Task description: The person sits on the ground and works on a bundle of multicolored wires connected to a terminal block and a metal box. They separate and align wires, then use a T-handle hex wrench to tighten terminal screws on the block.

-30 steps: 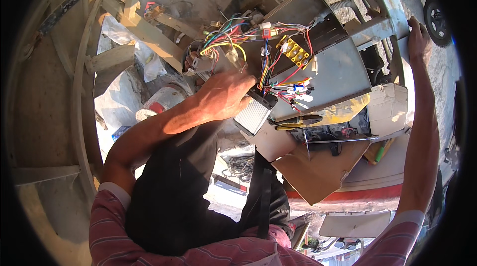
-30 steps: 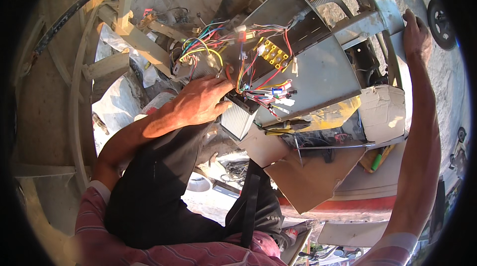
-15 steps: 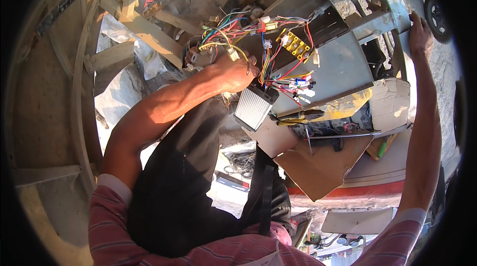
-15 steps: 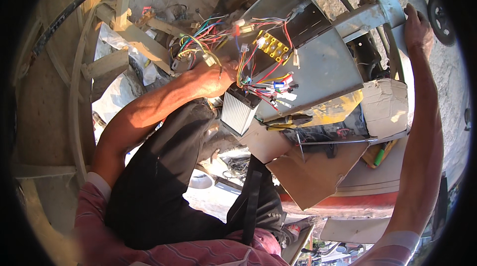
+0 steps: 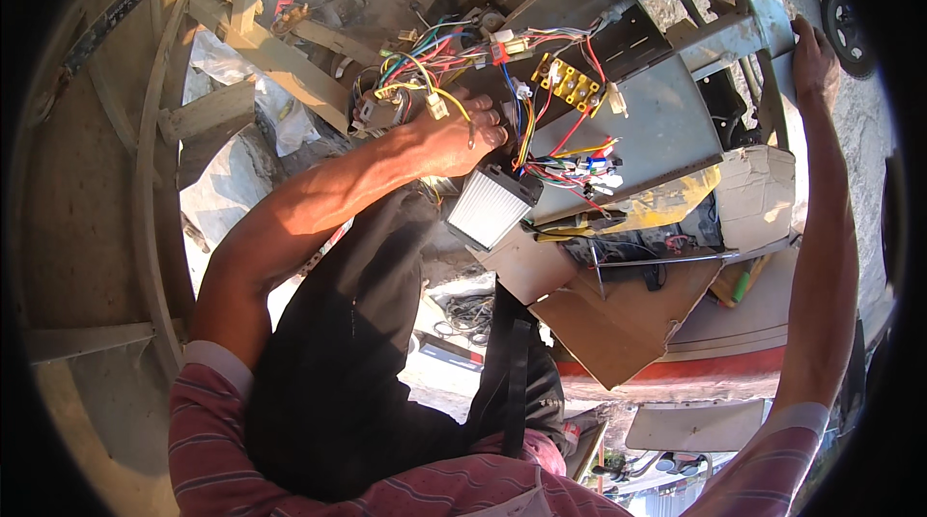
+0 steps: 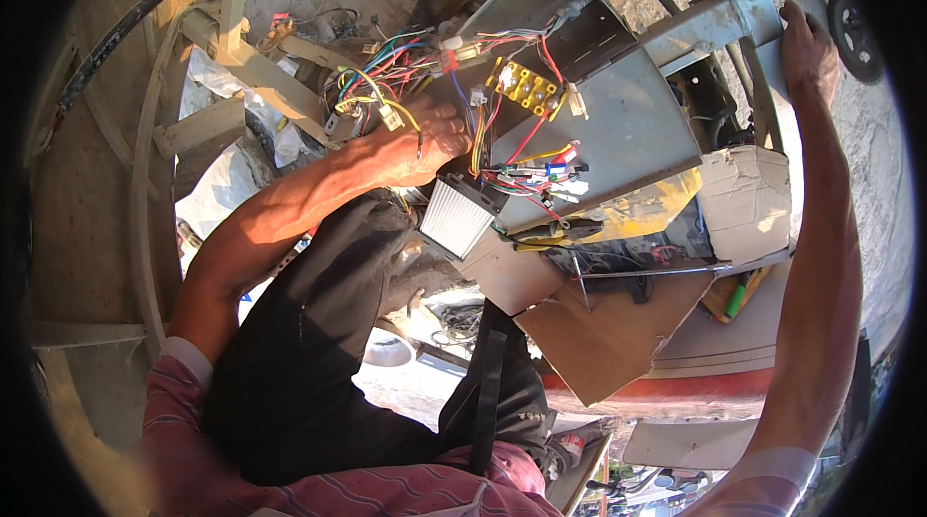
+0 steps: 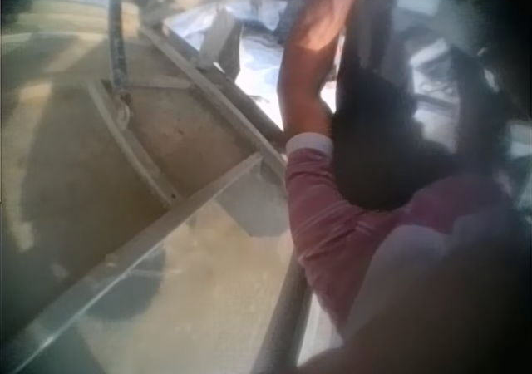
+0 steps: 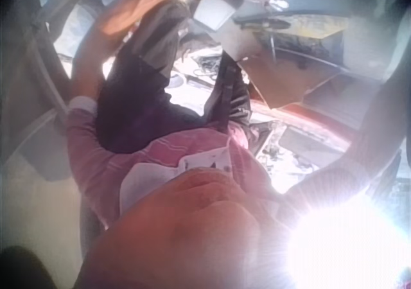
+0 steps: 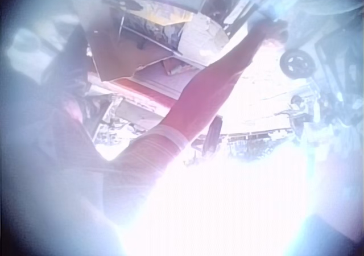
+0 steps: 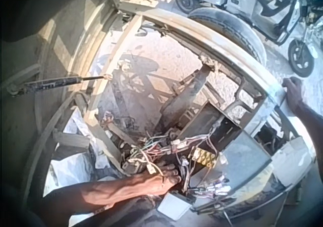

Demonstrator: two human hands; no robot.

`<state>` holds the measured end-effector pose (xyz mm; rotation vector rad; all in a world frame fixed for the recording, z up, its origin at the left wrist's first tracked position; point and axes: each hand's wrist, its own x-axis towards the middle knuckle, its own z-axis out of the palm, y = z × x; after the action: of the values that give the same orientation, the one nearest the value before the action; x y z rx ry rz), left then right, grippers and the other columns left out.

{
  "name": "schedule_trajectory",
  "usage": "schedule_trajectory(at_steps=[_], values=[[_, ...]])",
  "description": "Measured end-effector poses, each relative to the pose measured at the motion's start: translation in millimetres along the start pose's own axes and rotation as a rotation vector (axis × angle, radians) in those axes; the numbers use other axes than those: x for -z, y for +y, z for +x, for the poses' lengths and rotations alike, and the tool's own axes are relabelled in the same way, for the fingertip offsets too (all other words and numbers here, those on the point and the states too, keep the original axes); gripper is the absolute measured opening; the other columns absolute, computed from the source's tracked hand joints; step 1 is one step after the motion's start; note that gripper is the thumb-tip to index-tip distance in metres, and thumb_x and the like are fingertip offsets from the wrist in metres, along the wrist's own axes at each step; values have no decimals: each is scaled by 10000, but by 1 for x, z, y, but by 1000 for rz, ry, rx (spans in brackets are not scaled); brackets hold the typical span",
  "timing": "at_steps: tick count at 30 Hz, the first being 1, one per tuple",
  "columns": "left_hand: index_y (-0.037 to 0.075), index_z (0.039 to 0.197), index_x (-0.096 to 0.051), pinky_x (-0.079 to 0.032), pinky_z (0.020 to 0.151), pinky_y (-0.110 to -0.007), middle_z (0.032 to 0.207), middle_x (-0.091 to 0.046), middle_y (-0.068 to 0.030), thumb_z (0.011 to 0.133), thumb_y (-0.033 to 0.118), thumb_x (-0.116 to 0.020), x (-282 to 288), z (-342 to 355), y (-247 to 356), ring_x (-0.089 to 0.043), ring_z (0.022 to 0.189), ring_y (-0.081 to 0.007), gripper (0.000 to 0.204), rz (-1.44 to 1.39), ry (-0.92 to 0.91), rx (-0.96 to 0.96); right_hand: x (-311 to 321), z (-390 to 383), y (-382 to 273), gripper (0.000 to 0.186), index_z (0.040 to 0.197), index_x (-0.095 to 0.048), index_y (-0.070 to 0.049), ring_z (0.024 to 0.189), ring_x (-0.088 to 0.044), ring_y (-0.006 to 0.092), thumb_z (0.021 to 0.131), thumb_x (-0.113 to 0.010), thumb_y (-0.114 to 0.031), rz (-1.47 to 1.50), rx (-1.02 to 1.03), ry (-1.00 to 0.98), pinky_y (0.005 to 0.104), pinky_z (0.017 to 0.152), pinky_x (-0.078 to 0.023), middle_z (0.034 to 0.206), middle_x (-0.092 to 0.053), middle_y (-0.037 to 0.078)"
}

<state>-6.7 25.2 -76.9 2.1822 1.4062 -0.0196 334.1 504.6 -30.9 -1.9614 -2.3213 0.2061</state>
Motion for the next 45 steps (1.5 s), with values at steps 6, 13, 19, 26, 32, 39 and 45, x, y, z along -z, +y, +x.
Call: schedule_trajectory(at_steps=[6, 13, 19, 26, 32, 39, 45], values=[[118, 1010, -767, -530, 929, -517, 1017, -725, -97, 824, 173, -654, 13, -6, 7, -676, 1073, -306, 224, -152, -106, 42, 0, 1, 1, 628, 1290, -759, -233, 1285, -646, 360, 911, -534, -680, -6, 0, 3, 433, 1102, -461, 1342, -707, 170], [105, 810, -726, -490, 873, -457, 876, -655, -55, 722, 135, -747, 28, -12, 21, -648, 972, -269, 95, -226, 63, -27, 0, 2, -3, 658, 1308, -749, -238, 1291, -642, 357, 895, -541, -706, 8, -10, 19, 430, 1102, -460, 1342, -710, 164], [127, 819, -693, -510, 777, -435, 864, -583, -20, 722, 97, -756, 29, -19, 36, -604, 925, -253, 120, -248, 250, 4, -6, 8, 19, 656, 1315, -751, -263, 1279, -651, 338, 877, -578, -720, 94, 47, 106, 425, 1095, -469, 1332, -722, 142], [135, 834, -714, -507, 814, -445, 874, -614, -36, 763, 97, -718, 22, -23, 33, -633, 928, -275, 81, -306, 268, 39, 56, -95, -64, 382, 1223, -787, -200, 1056, -703, 129, 966, -678, -461, 358, 119, 328, 286, 947, -514, 1181, -769, 6], [137, 868, -734, -478, 900, -442, 890, -643, -40, 771, 123, -744, 28, -25, 36, -646, 981, -279, 98, -324, 180, 58, 85, -337, -161, 559, 1363, -631, -70, 504, -589, 177, 865, -813, -246, 530, 748, -762, 355, 528, -472, 566, -552, 21], [131, 873, -733, -476, 918, -441, 891, -634, -38, 780, 116, -734, 25, -33, 36, -645, 970, -263, 95, -312, 250, 6, 25, -381, -193, 811, 1503, -431, -87, 808, -750, 409, 845, -831, -342, -30, 723, -1020, 529, 727, -589, 872, -759, 184], [97, 902, -702, -480, 888, -455, 917, -621, -79, 798, 131, -763, 22, -38, 34, -618, 986, -312, 125, -323, 227, 68, 34, -363, -180, 613, 1296, -578, -125, 929, -742, 395, 785, -877, -289, 10, 681, -1037, 508, 802, -565, 945, -763, 171]])
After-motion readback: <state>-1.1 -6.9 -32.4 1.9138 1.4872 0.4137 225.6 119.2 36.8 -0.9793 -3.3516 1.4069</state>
